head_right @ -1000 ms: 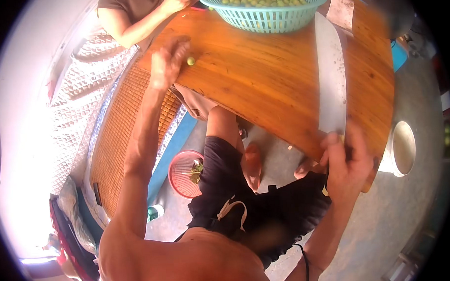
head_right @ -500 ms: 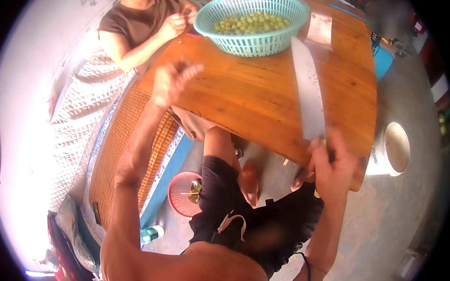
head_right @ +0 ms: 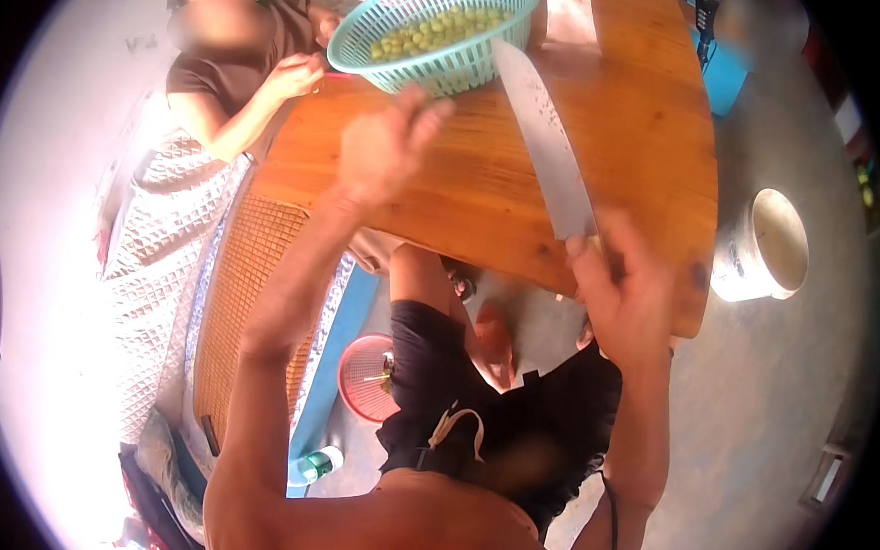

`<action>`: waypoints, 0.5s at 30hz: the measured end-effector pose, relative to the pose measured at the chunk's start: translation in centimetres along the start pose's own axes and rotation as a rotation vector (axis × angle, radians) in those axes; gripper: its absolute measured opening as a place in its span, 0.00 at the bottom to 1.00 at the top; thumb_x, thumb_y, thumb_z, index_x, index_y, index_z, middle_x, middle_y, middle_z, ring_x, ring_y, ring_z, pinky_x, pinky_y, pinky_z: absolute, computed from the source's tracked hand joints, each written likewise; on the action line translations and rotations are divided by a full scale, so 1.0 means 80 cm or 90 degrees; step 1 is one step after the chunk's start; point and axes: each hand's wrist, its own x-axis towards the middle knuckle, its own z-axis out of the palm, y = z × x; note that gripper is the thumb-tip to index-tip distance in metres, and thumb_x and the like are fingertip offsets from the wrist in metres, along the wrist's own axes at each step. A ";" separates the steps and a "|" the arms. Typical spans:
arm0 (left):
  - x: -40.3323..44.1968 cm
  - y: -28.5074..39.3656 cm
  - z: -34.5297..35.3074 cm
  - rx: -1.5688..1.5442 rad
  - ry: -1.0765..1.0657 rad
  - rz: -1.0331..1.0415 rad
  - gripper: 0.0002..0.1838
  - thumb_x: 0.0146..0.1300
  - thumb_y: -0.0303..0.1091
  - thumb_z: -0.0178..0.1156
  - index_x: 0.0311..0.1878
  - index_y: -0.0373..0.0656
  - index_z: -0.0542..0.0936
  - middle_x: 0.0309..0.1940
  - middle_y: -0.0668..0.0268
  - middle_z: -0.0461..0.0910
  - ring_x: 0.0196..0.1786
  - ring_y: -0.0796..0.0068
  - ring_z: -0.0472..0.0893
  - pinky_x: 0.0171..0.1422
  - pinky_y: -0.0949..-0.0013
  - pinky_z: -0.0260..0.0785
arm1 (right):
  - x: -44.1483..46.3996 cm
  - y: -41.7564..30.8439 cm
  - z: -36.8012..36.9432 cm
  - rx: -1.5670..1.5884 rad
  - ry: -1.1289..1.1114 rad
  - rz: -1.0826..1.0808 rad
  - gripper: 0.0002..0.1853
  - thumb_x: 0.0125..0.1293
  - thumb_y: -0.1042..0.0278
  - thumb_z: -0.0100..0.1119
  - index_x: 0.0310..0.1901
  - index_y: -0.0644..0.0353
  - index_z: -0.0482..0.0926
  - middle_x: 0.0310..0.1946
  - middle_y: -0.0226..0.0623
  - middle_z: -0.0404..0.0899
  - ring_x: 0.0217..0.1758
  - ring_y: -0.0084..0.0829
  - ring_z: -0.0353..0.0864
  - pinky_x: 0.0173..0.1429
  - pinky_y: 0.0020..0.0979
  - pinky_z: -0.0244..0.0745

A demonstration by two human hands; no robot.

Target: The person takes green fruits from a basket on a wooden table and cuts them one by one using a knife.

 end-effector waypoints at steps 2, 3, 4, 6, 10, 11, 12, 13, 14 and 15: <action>-0.001 0.010 0.020 0.014 -0.028 0.035 0.25 0.75 0.59 0.54 0.48 0.43 0.79 0.32 0.50 0.86 0.36 0.43 0.85 0.43 0.48 0.78 | 0.003 0.004 0.001 -0.010 0.008 -0.017 0.09 0.74 0.69 0.62 0.51 0.62 0.82 0.24 0.23 0.75 0.23 0.13 0.70 0.26 0.21 0.65; 0.000 0.010 0.031 0.028 -0.034 0.057 0.21 0.74 0.56 0.57 0.46 0.44 0.77 0.32 0.53 0.85 0.36 0.44 0.85 0.42 0.48 0.77 | 0.001 0.005 -0.001 -0.018 0.020 -0.031 0.09 0.74 0.69 0.62 0.51 0.62 0.82 0.24 0.23 0.75 0.23 0.13 0.69 0.28 0.21 0.64; 0.003 0.009 0.042 0.043 -0.037 0.083 0.19 0.73 0.53 0.60 0.45 0.45 0.76 0.32 0.56 0.85 0.37 0.45 0.84 0.41 0.48 0.77 | 0.000 0.005 -0.001 -0.022 0.029 -0.026 0.09 0.74 0.69 0.62 0.51 0.62 0.82 0.24 0.23 0.75 0.23 0.13 0.69 0.28 0.21 0.64; 0.009 -0.001 0.056 0.032 0.008 0.150 0.17 0.71 0.51 0.62 0.46 0.45 0.76 0.36 0.57 0.84 0.38 0.46 0.84 0.40 0.50 0.77 | 0.001 0.008 -0.003 -0.043 0.005 -0.033 0.13 0.73 0.77 0.58 0.56 0.67 0.81 0.27 0.31 0.80 0.21 0.15 0.71 0.27 0.20 0.68; 0.002 -0.012 0.052 0.042 0.039 0.194 0.16 0.68 0.47 0.66 0.47 0.45 0.77 0.46 0.61 0.80 0.44 0.53 0.83 0.42 0.54 0.77 | -0.001 0.005 0.000 -0.043 0.005 -0.031 0.13 0.73 0.76 0.59 0.56 0.67 0.81 0.28 0.31 0.80 0.21 0.15 0.71 0.27 0.21 0.68; -0.005 -0.016 0.046 0.040 0.036 0.190 0.16 0.68 0.47 0.66 0.47 0.45 0.77 0.46 0.61 0.80 0.44 0.53 0.83 0.42 0.54 0.77 | -0.001 0.001 0.002 -0.014 0.013 -0.014 0.12 0.73 0.73 0.61 0.54 0.65 0.82 0.28 0.28 0.79 0.22 0.14 0.71 0.24 0.21 0.66; -0.015 -0.023 0.037 0.011 0.016 0.183 0.17 0.67 0.46 0.67 0.50 0.45 0.79 0.48 0.61 0.80 0.46 0.53 0.83 0.46 0.54 0.77 | -0.002 -0.001 0.003 0.014 0.022 0.004 0.10 0.73 0.69 0.63 0.52 0.62 0.83 0.28 0.26 0.79 0.22 0.13 0.71 0.21 0.21 0.64; -0.021 -0.031 0.030 -0.017 -0.001 0.178 0.18 0.67 0.45 0.67 0.52 0.45 0.80 0.51 0.60 0.80 0.49 0.54 0.82 0.50 0.55 0.77 | -0.002 0.000 0.003 0.013 0.021 0.006 0.10 0.73 0.69 0.63 0.52 0.62 0.83 0.28 0.26 0.79 0.22 0.13 0.71 0.21 0.21 0.64; -0.025 -0.044 0.027 -0.018 -0.002 0.177 0.18 0.67 0.45 0.67 0.52 0.45 0.80 0.51 0.60 0.80 0.49 0.54 0.82 0.50 0.55 0.77 | -0.002 0.001 0.002 0.002 0.020 -0.003 0.11 0.73 0.70 0.63 0.53 0.62 0.82 0.28 0.26 0.79 0.22 0.13 0.71 0.19 0.21 0.64; -0.032 -0.056 0.024 -0.041 0.033 0.217 0.19 0.66 0.46 0.68 0.53 0.46 0.81 0.50 0.60 0.80 0.51 0.52 0.80 0.53 0.53 0.75 | -0.002 0.003 0.001 -0.007 0.018 -0.011 0.11 0.73 0.70 0.62 0.54 0.62 0.82 0.28 0.27 0.79 0.22 0.13 0.71 0.17 0.21 0.64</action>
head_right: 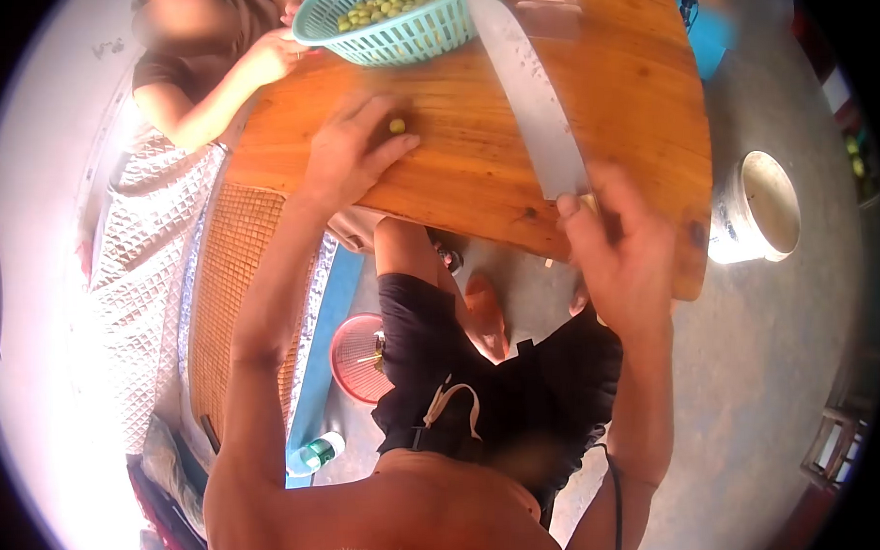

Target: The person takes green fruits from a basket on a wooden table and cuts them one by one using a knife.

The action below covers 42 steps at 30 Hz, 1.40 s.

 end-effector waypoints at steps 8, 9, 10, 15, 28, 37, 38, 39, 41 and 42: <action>-0.023 -0.028 0.000 -0.069 0.009 0.010 0.20 0.62 0.43 0.72 0.54 0.45 0.84 0.52 0.59 0.82 0.55 0.51 0.79 0.59 0.56 0.75 | 0.002 0.008 0.000 -0.009 0.018 -0.022 0.12 0.74 0.72 0.61 0.56 0.64 0.81 0.28 0.28 0.79 0.21 0.14 0.72 0.19 0.22 0.71; -0.025 -0.024 0.000 -0.079 0.031 -0.051 0.22 0.60 0.46 0.73 0.54 0.45 0.84 0.49 0.59 0.83 0.53 0.51 0.79 0.59 0.55 0.73 | 0.002 0.004 0.000 0.001 0.007 -0.010 0.12 0.74 0.73 0.60 0.56 0.65 0.81 0.28 0.29 0.78 0.21 0.14 0.72 0.20 0.22 0.72; -0.029 -0.021 -0.001 -0.089 0.053 -0.113 0.25 0.58 0.49 0.74 0.54 0.46 0.83 0.45 0.59 0.83 0.51 0.51 0.79 0.59 0.54 0.72 | 0.002 0.001 0.000 0.000 0.005 -0.009 0.12 0.74 0.73 0.60 0.56 0.65 0.81 0.28 0.29 0.78 0.21 0.14 0.72 0.20 0.22 0.72; -0.037 -0.013 -0.014 0.080 0.081 -0.185 0.29 0.56 0.56 0.74 0.52 0.42 0.83 0.44 0.57 0.82 0.49 0.50 0.79 0.57 0.53 0.73 | -0.001 -0.003 0.000 0.005 -0.007 0.028 0.14 0.74 0.75 0.58 0.58 0.68 0.80 0.30 0.33 0.81 0.23 0.16 0.71 0.31 0.20 0.66; -0.016 -0.035 -0.013 -0.532 0.150 -0.447 0.22 0.76 0.51 0.55 0.55 0.41 0.82 0.51 0.65 0.85 0.55 0.73 0.80 0.60 0.66 0.69 | 0.005 0.004 -0.003 -0.066 0.000 0.003 0.13 0.74 0.75 0.59 0.57 0.68 0.79 0.26 0.30 0.78 0.20 0.15 0.73 0.25 0.20 0.70; -0.032 -0.028 -0.017 -0.153 0.020 -0.059 0.16 0.69 0.33 0.65 0.59 0.46 0.82 0.54 0.61 0.82 0.56 0.58 0.81 0.65 0.59 0.74 | 0.001 0.007 0.000 -0.016 0.016 -0.003 0.12 0.73 0.76 0.59 0.55 0.69 0.80 0.25 0.28 0.77 0.21 0.14 0.72 0.24 0.21 0.72; -0.023 -0.018 -0.008 -0.054 0.030 -0.011 0.16 0.68 0.34 0.66 0.58 0.49 0.83 0.53 0.59 0.81 0.55 0.54 0.81 0.63 0.58 0.74 | 0.003 0.006 0.000 -0.019 0.007 0.001 0.12 0.73 0.75 0.58 0.55 0.68 0.80 0.26 0.28 0.77 0.21 0.14 0.72 0.24 0.21 0.73; -0.016 -0.012 0.000 -0.088 0.065 -0.025 0.15 0.65 0.35 0.69 0.55 0.52 0.85 0.50 0.59 0.81 0.55 0.51 0.79 0.61 0.56 0.74 | 0.004 0.004 -0.002 -0.023 0.005 0.001 0.12 0.74 0.75 0.58 0.56 0.68 0.80 0.26 0.28 0.76 0.21 0.14 0.73 0.25 0.21 0.73; -0.010 -0.015 0.010 -0.090 0.054 -0.011 0.15 0.65 0.34 0.69 0.55 0.51 0.85 0.48 0.59 0.82 0.53 0.53 0.80 0.59 0.57 0.75 | 0.002 0.004 -0.004 -0.014 0.011 0.009 0.12 0.74 0.75 0.58 0.55 0.68 0.80 0.26 0.28 0.76 0.21 0.14 0.73 0.25 0.21 0.73; -0.006 -0.016 0.010 -0.081 0.043 -0.002 0.15 0.65 0.34 0.69 0.55 0.50 0.85 0.47 0.60 0.82 0.52 0.54 0.81 0.57 0.59 0.75 | 0.002 0.005 -0.003 0.005 0.009 0.014 0.12 0.74 0.75 0.58 0.55 0.68 0.80 0.26 0.28 0.76 0.21 0.14 0.73 0.24 0.21 0.73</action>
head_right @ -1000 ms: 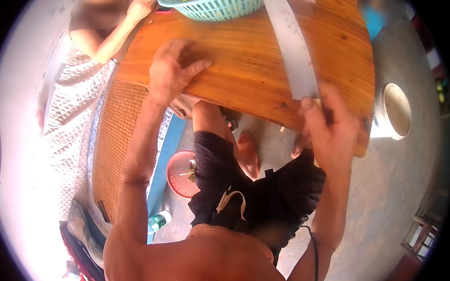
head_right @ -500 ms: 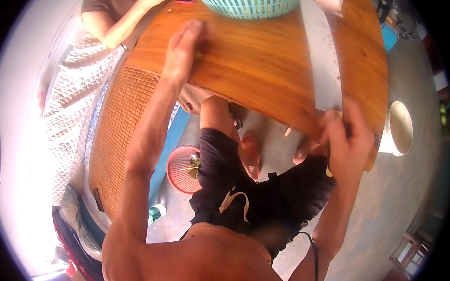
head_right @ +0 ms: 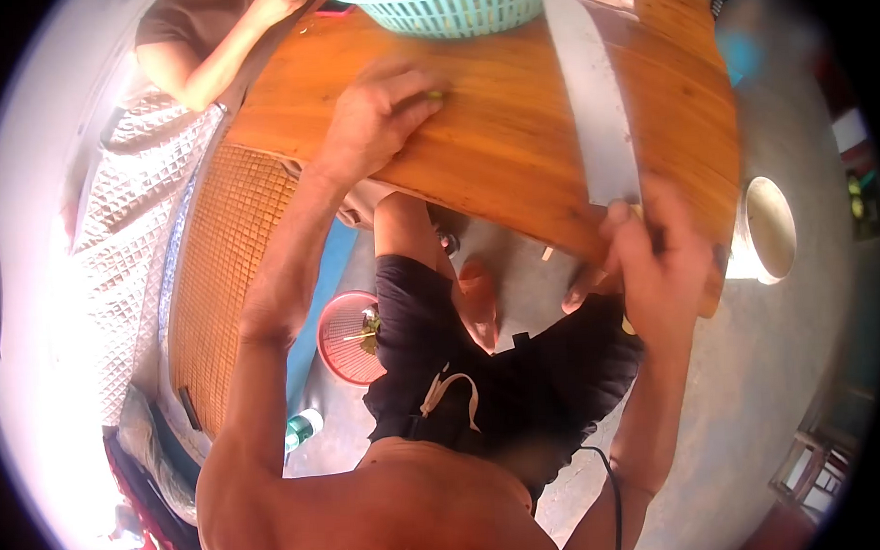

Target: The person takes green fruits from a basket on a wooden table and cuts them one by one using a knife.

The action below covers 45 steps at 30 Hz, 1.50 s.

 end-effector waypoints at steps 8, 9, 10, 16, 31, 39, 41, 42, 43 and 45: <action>-0.014 0.020 -0.009 -0.087 0.031 -0.123 0.10 0.64 0.30 0.70 0.47 0.44 0.85 0.39 0.60 0.84 0.42 0.62 0.85 0.48 0.64 0.78 | 0.008 -0.032 0.007 -0.090 -0.057 0.030 0.14 0.75 0.72 0.58 0.57 0.65 0.80 0.27 0.30 0.77 0.19 0.18 0.75 0.23 0.24 0.74; -0.014 0.026 -0.009 -0.082 0.043 -0.159 0.09 0.63 0.31 0.71 0.45 0.43 0.84 0.39 0.60 0.84 0.42 0.63 0.85 0.47 0.64 0.78 | 0.009 -0.043 0.010 -0.102 -0.071 0.072 0.14 0.75 0.72 0.57 0.59 0.64 0.80 0.27 0.30 0.78 0.19 0.18 0.75 0.23 0.25 0.74; -0.015 0.026 -0.007 -0.084 0.042 -0.161 0.09 0.63 0.31 0.71 0.45 0.43 0.84 0.39 0.60 0.84 0.42 0.63 0.85 0.47 0.64 0.78 | 0.009 -0.048 0.015 -0.115 -0.086 0.117 0.15 0.75 0.71 0.57 0.60 0.63 0.80 0.27 0.30 0.78 0.19 0.18 0.75 0.24 0.26 0.74; -0.022 0.021 0.003 -0.079 0.054 -0.165 0.10 0.62 0.31 0.73 0.43 0.43 0.84 0.39 0.61 0.84 0.40 0.64 0.85 0.47 0.66 0.79 | 0.018 -0.056 0.056 -0.218 -0.209 0.041 0.18 0.73 0.67 0.56 0.62 0.56 0.79 0.26 0.40 0.78 0.22 0.35 0.79 0.26 0.36 0.76; -0.021 0.026 0.002 -0.089 0.097 -0.165 0.09 0.60 0.31 0.72 0.44 0.42 0.86 0.42 0.60 0.86 0.44 0.60 0.85 0.52 0.63 0.78 | 0.030 -0.050 0.081 -0.355 -0.245 -0.074 0.24 0.72 0.75 0.49 0.69 0.61 0.73 0.29 0.42 0.78 0.22 0.34 0.84 0.34 0.36 0.81; -0.019 0.027 0.002 -0.075 0.107 -0.150 0.09 0.60 0.31 0.72 0.43 0.43 0.86 0.39 0.59 0.85 0.43 0.59 0.85 0.50 0.62 0.78 | 0.025 -0.058 0.094 -0.501 -0.200 -0.197 0.24 0.70 0.74 0.52 0.67 0.57 0.76 0.31 0.56 0.82 0.29 0.53 0.85 0.42 0.47 0.79; -0.019 0.027 0.001 -0.079 0.109 -0.142 0.09 0.60 0.30 0.72 0.43 0.43 0.86 0.39 0.60 0.85 0.42 0.60 0.85 0.50 0.62 0.78 | 0.025 -0.058 0.096 -0.506 -0.197 -0.209 0.23 0.70 0.73 0.52 0.67 0.56 0.76 0.31 0.57 0.83 0.30 0.54 0.85 0.42 0.48 0.79; -0.019 0.027 0.001 -0.083 0.110 -0.134 0.09 0.60 0.29 0.72 0.43 0.43 0.86 0.38 0.60 0.85 0.42 0.60 0.85 0.49 0.62 0.78 | 0.025 -0.058 0.097 -0.516 -0.191 -0.220 0.23 0.70 0.73 0.52 0.67 0.56 0.76 0.31 0.57 0.82 0.30 0.54 0.85 0.42 0.49 0.78; -0.019 0.027 0.001 -0.084 0.109 -0.134 0.09 0.60 0.29 0.72 0.43 0.43 0.86 0.38 0.60 0.85 0.42 0.60 0.85 0.49 0.62 0.78 | 0.025 -0.058 0.098 -0.527 -0.186 -0.231 0.23 0.71 0.72 0.53 0.67 0.56 0.76 0.30 0.57 0.82 0.31 0.55 0.84 0.42 0.50 0.78; -0.018 0.026 0.002 -0.085 0.113 -0.130 0.09 0.59 0.28 0.72 0.43 0.43 0.86 0.38 0.61 0.85 0.42 0.60 0.85 0.49 0.63 0.78 | 0.026 -0.060 0.100 -0.539 -0.191 -0.219 0.23 0.71 0.71 0.53 0.67 0.56 0.76 0.30 0.57 0.82 0.31 0.55 0.84 0.42 0.50 0.77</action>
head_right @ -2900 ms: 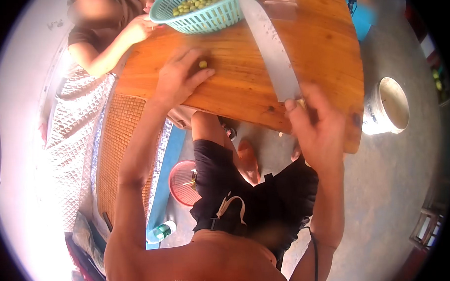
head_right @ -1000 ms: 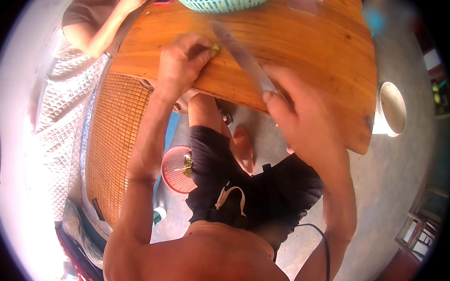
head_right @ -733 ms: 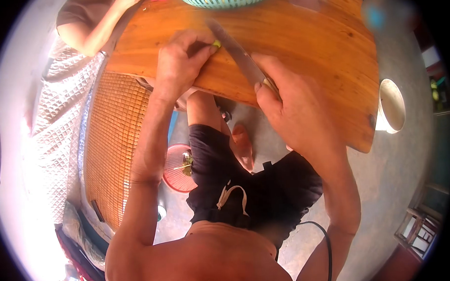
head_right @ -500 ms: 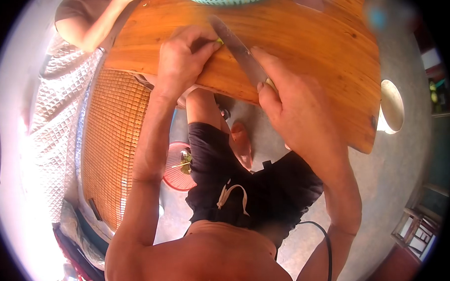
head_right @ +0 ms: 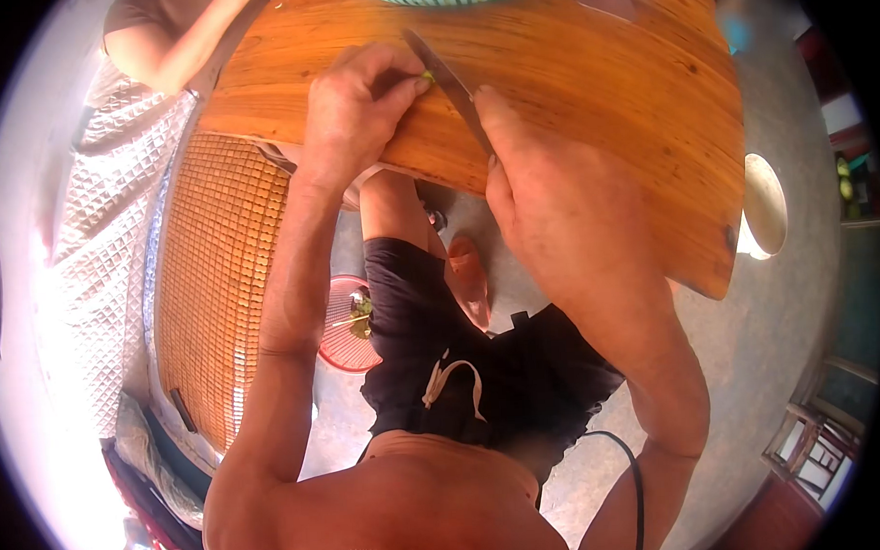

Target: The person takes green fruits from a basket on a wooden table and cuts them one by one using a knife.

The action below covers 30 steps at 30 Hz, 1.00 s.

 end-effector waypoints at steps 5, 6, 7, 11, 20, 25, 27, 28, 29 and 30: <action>0.001 -0.001 -0.001 0.008 -0.003 0.012 0.09 0.59 0.28 0.72 0.43 0.43 0.86 0.38 0.61 0.85 0.42 0.61 0.85 0.49 0.63 0.79 | 0.007 -0.002 0.002 -0.020 -0.019 0.013 0.22 0.71 0.71 0.54 0.67 0.56 0.76 0.29 0.57 0.82 0.31 0.56 0.83 0.40 0.52 0.76; 0.001 0.000 -0.002 0.013 -0.002 0.021 0.09 0.59 0.28 0.72 0.42 0.43 0.86 0.38 0.61 0.85 0.42 0.61 0.85 0.49 0.62 0.79 | 0.008 -0.002 0.002 -0.005 -0.021 0.016 0.23 0.71 0.71 0.54 0.67 0.56 0.76 0.29 0.56 0.82 0.32 0.57 0.83 0.41 0.52 0.76; 0.001 0.000 -0.002 0.013 -0.003 0.021 0.09 0.59 0.28 0.72 0.42 0.43 0.86 0.38 0.61 0.85 0.42 0.61 0.85 0.49 0.62 0.79 | 0.008 -0.002 0.003 0.011 -0.022 0.018 0.23 0.71 0.70 0.54 0.67 0.56 0.76 0.29 0.56 0.82 0.32 0.57 0.83 0.41 0.52 0.75; 0.000 0.001 -0.001 0.007 -0.002 0.012 0.09 0.59 0.28 0.72 0.42 0.44 0.86 0.38 0.61 0.85 0.42 0.60 0.85 0.48 0.62 0.79 | 0.012 -0.005 0.004 0.005 -0.024 0.023 0.23 0.71 0.70 0.55 0.67 0.56 0.76 0.29 0.56 0.82 0.33 0.57 0.83 0.41 0.53 0.75; 0.001 0.005 -0.001 -0.031 0.026 0.014 0.04 0.57 0.27 0.68 0.36 0.43 0.83 0.34 0.61 0.83 0.44 0.53 0.82 0.49 0.55 0.75 | 0.025 -0.001 0.014 0.012 -0.013 0.006 0.23 0.70 0.71 0.54 0.67 0.58 0.76 0.29 0.58 0.81 0.34 0.58 0.83 0.42 0.54 0.74; 0.001 0.005 -0.001 -0.030 0.024 0.015 0.04 0.57 0.27 0.68 0.36 0.43 0.83 0.34 0.60 0.83 0.43 0.52 0.82 0.49 0.55 0.75 | 0.030 -0.001 0.016 0.012 -0.018 0.008 0.24 0.70 0.72 0.54 0.67 0.59 0.75 0.28 0.58 0.80 0.33 0.57 0.82 0.42 0.53 0.74; 0.002 0.005 -0.002 -0.022 0.020 0.027 0.04 0.57 0.27 0.68 0.36 0.43 0.83 0.34 0.60 0.83 0.43 0.52 0.82 0.49 0.55 0.75 | 0.032 -0.002 0.016 0.021 -0.021 0.012 0.24 0.70 0.71 0.54 0.67 0.59 0.75 0.28 0.58 0.80 0.33 0.57 0.83 0.42 0.53 0.75; 0.002 0.006 -0.002 -0.021 0.020 0.028 0.04 0.57 0.27 0.68 0.36 0.43 0.83 0.34 0.60 0.83 0.43 0.52 0.82 0.49 0.55 0.75 | 0.033 -0.002 0.016 0.030 -0.026 0.017 0.24 0.69 0.71 0.54 0.67 0.59 0.75 0.28 0.58 0.81 0.33 0.57 0.83 0.42 0.53 0.75; 0.002 0.005 -0.001 -0.022 0.020 0.025 0.04 0.57 0.27 0.68 0.36 0.42 0.83 0.34 0.59 0.83 0.43 0.52 0.82 0.48 0.54 0.75 | 0.034 -0.002 0.017 0.030 -0.024 0.017 0.24 0.69 0.71 0.54 0.67 0.59 0.75 0.28 0.58 0.81 0.33 0.57 0.83 0.42 0.53 0.75; 0.002 0.004 -0.001 -0.022 0.021 0.021 0.04 0.57 0.27 0.68 0.36 0.42 0.82 0.34 0.59 0.83 0.43 0.51 0.82 0.48 0.54 0.75 | 0.035 0.000 0.020 0.029 -0.010 0.006 0.24 0.70 0.71 0.54 0.67 0.59 0.75 0.28 0.57 0.81 0.33 0.57 0.83 0.42 0.54 0.75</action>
